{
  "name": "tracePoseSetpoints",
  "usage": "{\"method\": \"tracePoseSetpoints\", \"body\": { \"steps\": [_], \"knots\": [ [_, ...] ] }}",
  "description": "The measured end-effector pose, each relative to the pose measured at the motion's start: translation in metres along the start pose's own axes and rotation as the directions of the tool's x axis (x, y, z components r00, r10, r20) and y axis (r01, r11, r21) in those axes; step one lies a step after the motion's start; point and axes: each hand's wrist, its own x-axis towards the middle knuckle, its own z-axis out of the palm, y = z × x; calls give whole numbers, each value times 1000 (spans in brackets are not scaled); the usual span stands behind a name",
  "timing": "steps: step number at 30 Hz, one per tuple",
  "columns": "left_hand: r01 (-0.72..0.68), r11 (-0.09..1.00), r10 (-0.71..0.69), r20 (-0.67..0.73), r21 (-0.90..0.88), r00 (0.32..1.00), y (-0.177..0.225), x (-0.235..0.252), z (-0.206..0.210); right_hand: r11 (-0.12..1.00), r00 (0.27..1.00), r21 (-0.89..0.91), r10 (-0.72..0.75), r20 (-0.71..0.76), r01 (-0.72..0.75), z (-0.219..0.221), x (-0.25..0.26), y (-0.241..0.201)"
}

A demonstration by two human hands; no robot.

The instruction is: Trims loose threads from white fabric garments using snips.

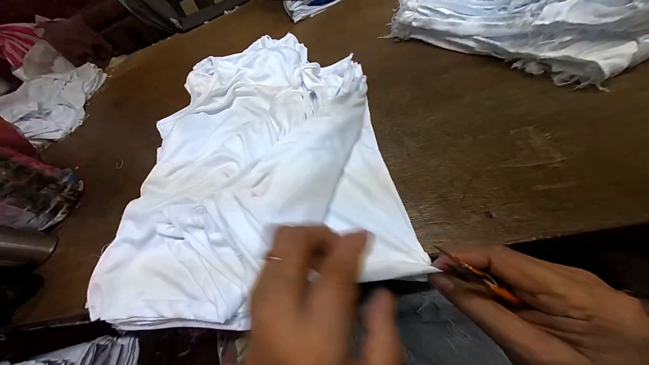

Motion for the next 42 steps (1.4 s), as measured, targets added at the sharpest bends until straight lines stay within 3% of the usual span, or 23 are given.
{"method": "tracePoseSetpoints", "body": {
  "steps": [3, 6, 8, 13, 15, 17, 20, 25, 30, 35, 39, 42],
  "knots": [
    [-40, 993, 42, 11, -111, 999, -4, -14, 54, 996, 997, 46, -80, -14, 80, 9, 17, -11],
    [24, 940, -49, -63, -341, 997, -15, -4, 51, 990, 992, 80, -115, -61, 119, 24, 28, -15],
    [104, 876, -150, -62, -470, 987, -17, 3, 39, 995, 997, 95, -27, -68, 34, 34, 28, -13],
    [191, 911, -262, -156, -365, 953, -39, -2, 29, 967, 982, 179, 189, -16, -183, 57, 16, 0],
    [185, 889, -290, -205, -419, 935, -42, -6, 32, 951, 975, 213, 223, 18, -222, 63, 16, 0],
    [203, 839, -348, -210, -504, 914, -41, -7, 33, 942, 974, 246, 225, 35, -227, 67, 21, -5],
    [189, 788, -324, -134, -586, 936, -41, -7, 31, 928, 976, 302, 211, 54, -217, 69, 32, -12],
    [278, 637, -314, 88, -719, 945, -40, -8, 24, 824, 960, 492, 252, 124, -280, 74, 34, -14],
    [378, 635, -489, 28, -674, 872, -29, -11, 34, 789, 950, 531, 285, 128, -308, 77, 19, -8],
    [316, 672, -407, 22, -670, 913, -30, -11, 36, 730, 936, 589, 314, 160, -345, 70, 14, -8],
    [292, 601, -376, 59, -744, 925, -29, -20, 36, 754, 943, 577, 316, 102, -315, 61, 14, -10],
    [321, 561, -435, 58, -763, 899, -25, -25, 39, 799, 957, 538, 281, 65, -271, 59, 16, -12]
  ]
}}
